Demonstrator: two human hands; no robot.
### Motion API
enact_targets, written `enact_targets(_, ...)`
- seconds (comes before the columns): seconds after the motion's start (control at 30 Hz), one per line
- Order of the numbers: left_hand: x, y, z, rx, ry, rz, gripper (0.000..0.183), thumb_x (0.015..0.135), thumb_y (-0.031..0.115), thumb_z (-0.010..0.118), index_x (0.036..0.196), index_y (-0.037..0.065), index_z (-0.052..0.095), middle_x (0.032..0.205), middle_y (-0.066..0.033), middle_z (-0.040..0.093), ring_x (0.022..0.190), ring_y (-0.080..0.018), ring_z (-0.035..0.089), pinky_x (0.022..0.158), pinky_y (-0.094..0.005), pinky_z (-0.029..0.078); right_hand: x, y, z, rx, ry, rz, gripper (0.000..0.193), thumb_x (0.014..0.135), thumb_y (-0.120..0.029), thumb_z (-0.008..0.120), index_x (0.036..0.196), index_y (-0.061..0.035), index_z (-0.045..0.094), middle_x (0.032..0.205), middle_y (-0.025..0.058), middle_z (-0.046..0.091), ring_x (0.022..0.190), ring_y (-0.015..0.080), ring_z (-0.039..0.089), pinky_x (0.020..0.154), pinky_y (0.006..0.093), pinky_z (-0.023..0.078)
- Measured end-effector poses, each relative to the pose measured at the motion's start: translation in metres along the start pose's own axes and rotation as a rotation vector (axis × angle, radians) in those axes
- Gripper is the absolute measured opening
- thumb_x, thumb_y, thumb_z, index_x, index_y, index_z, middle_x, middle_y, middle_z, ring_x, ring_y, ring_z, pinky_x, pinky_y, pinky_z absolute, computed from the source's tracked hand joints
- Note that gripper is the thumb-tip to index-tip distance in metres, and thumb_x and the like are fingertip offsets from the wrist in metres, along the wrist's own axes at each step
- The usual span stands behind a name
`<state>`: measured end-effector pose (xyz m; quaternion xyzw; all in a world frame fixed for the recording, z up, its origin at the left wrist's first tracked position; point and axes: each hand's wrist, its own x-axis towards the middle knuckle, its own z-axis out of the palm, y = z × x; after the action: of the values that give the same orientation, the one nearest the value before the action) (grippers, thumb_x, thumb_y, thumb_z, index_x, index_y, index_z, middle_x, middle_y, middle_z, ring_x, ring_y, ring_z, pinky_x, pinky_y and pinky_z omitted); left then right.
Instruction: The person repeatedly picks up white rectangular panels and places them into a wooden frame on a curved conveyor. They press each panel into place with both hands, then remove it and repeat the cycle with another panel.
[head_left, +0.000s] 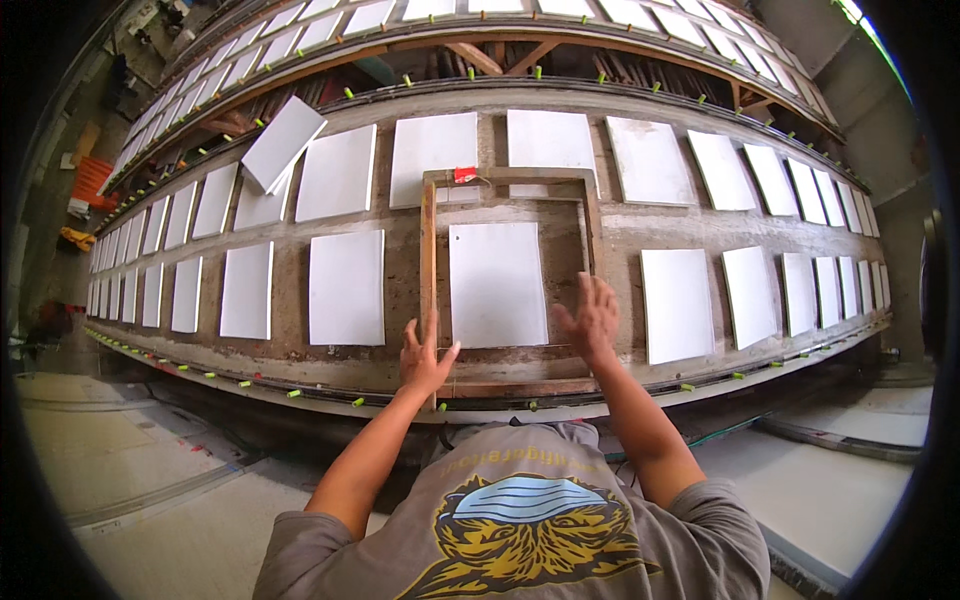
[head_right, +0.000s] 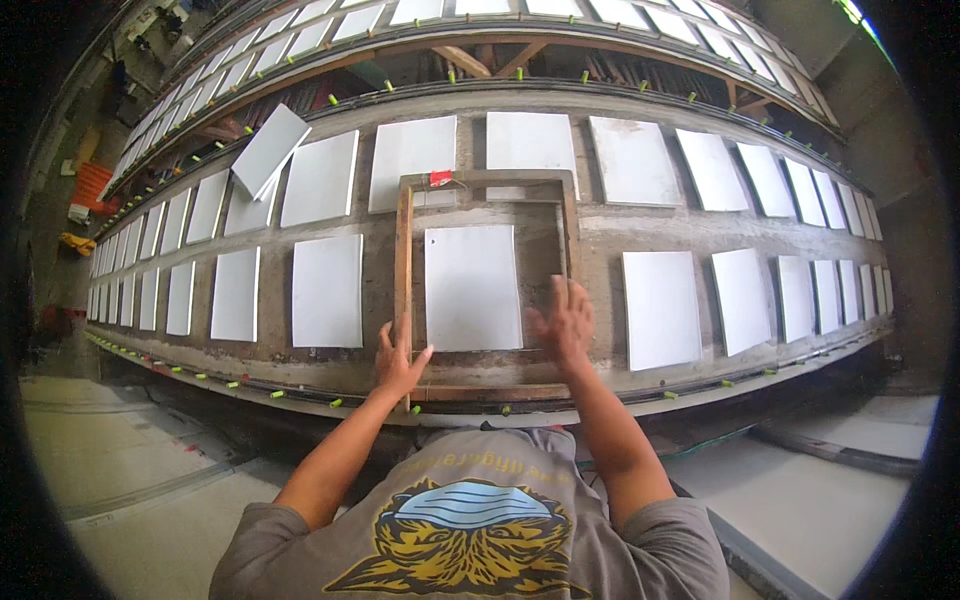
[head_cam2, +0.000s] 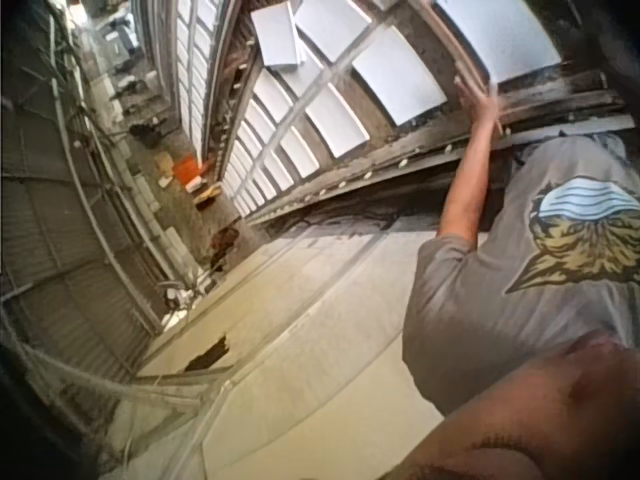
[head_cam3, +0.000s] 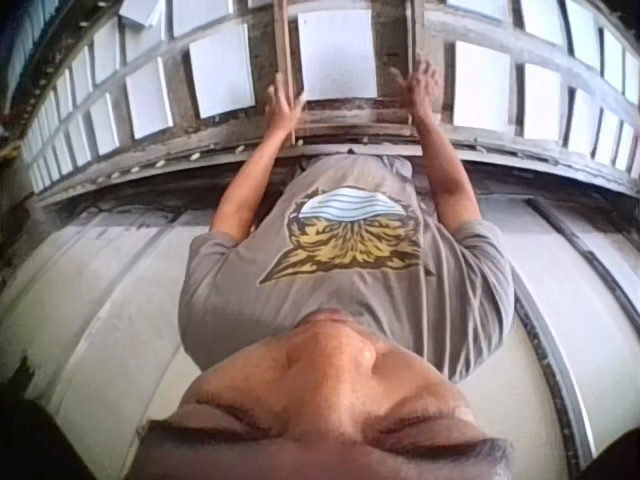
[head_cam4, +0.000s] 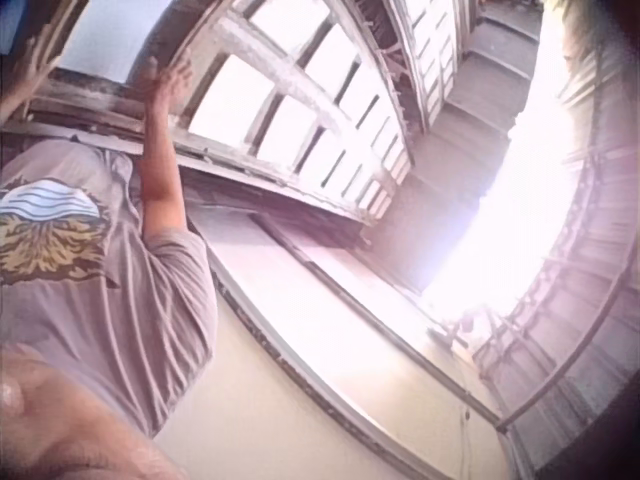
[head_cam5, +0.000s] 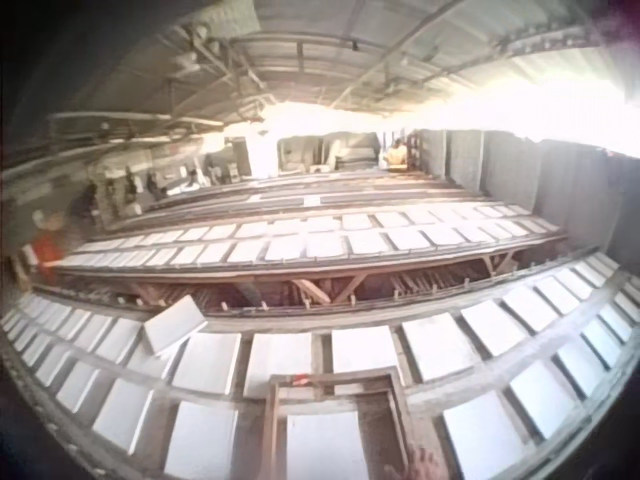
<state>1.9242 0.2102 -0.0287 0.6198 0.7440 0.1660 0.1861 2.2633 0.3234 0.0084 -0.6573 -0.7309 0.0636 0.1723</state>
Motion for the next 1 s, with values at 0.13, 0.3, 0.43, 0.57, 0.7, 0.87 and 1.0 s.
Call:
enact_targets(0.13,0.016,-0.012,0.006,-0.271,0.108,-0.194,0.09,0.095,0.063,0.062,0.157,0.004,0.034,0.148,-0.0311,0.048,0.133,-0.0464,0.051,0.105,-0.054,0.047,-0.016,0.033,-0.019,0.067,-0.223,0.436,0.076,0.088,-0.04,0.078,0.149,-0.0114,0.041,0.142,0.021,0.054,0.131,0.0419,0.053,0.103,0.0506,0.048)
enact_targets(0.3,0.03,-0.016,-0.004,-0.171,-0.112,-0.292,0.08,0.1,0.067,0.048,0.142,0.0,0.048,0.128,-0.0287,0.064,0.118,-0.0482,0.062,0.098,-0.0541,0.05,-0.037,0.051,0.003,0.176,-0.267,0.467,0.072,0.09,-0.038,0.075,0.148,-0.0118,0.041,0.133,0.0238,0.064,0.121,0.0435,0.062,0.097,0.0526,0.051)
enact_targets(0.43,0.037,-0.027,0.005,-0.162,-0.158,-0.256,0.077,0.102,0.067,0.042,0.133,-0.003,0.049,0.121,-0.0346,0.064,0.109,-0.0521,0.063,0.09,-0.0583,0.051,-0.034,0.045,0.001,0.129,-0.268,0.439,0.067,0.092,-0.033,0.073,0.148,-0.0113,0.043,0.124,0.024,0.069,0.113,0.0451,0.066,0.094,0.0527,0.052)
enact_targets(0.57,0.043,-0.031,0.003,-0.236,-0.092,-0.202,0.079,0.102,0.069,0.041,0.128,-0.005,0.046,0.114,-0.0368,0.064,0.105,-0.0545,0.063,0.087,-0.06,0.05,-0.035,0.044,0.0,0.148,-0.224,0.405,0.068,0.092,-0.03,0.071,0.151,-0.0107,0.043,0.123,0.0252,0.069,0.112,0.0453,0.066,0.094,0.0522,0.052)
enact_targets(0.7,0.054,-0.019,-0.02,-0.274,-0.037,-0.217,0.077,0.102,0.07,0.041,0.122,-0.004,0.048,0.105,-0.033,0.067,0.101,-0.0533,0.064,0.084,-0.059,0.05,-0.024,0.033,-0.014,0.123,-0.206,0.368,0.068,0.092,-0.03,0.071,0.151,-0.0085,0.044,0.12,0.0262,0.07,0.111,0.0454,0.066,0.093,0.0528,0.052)
enact_targets(0.87,0.051,-0.018,-0.032,-0.381,0.014,-0.171,0.069,0.102,0.069,0.043,0.114,0.001,0.051,0.101,-0.0274,0.068,0.096,-0.0484,0.067,0.08,-0.0556,0.051,-0.021,0.021,-0.033,0.072,-0.214,0.339,0.067,0.092,-0.028,0.071,0.149,-0.0055,0.045,0.116,0.0263,0.071,0.106,0.0452,0.068,0.089,0.0522,0.054)
enact_targets(1.0,0.051,0.002,-0.035,-0.538,0.033,-0.113,0.067,0.104,0.066,0.043,0.114,0.001,0.052,0.091,-0.0205,0.068,0.088,-0.0413,0.068,0.076,-0.051,0.051,-0.023,0.042,-0.039,0.055,-0.076,0.282,0.067,0.092,-0.028,0.071,0.15,-0.0046,0.045,0.117,0.0249,0.071,0.105,0.0443,0.069,0.089,0.0508,0.055)
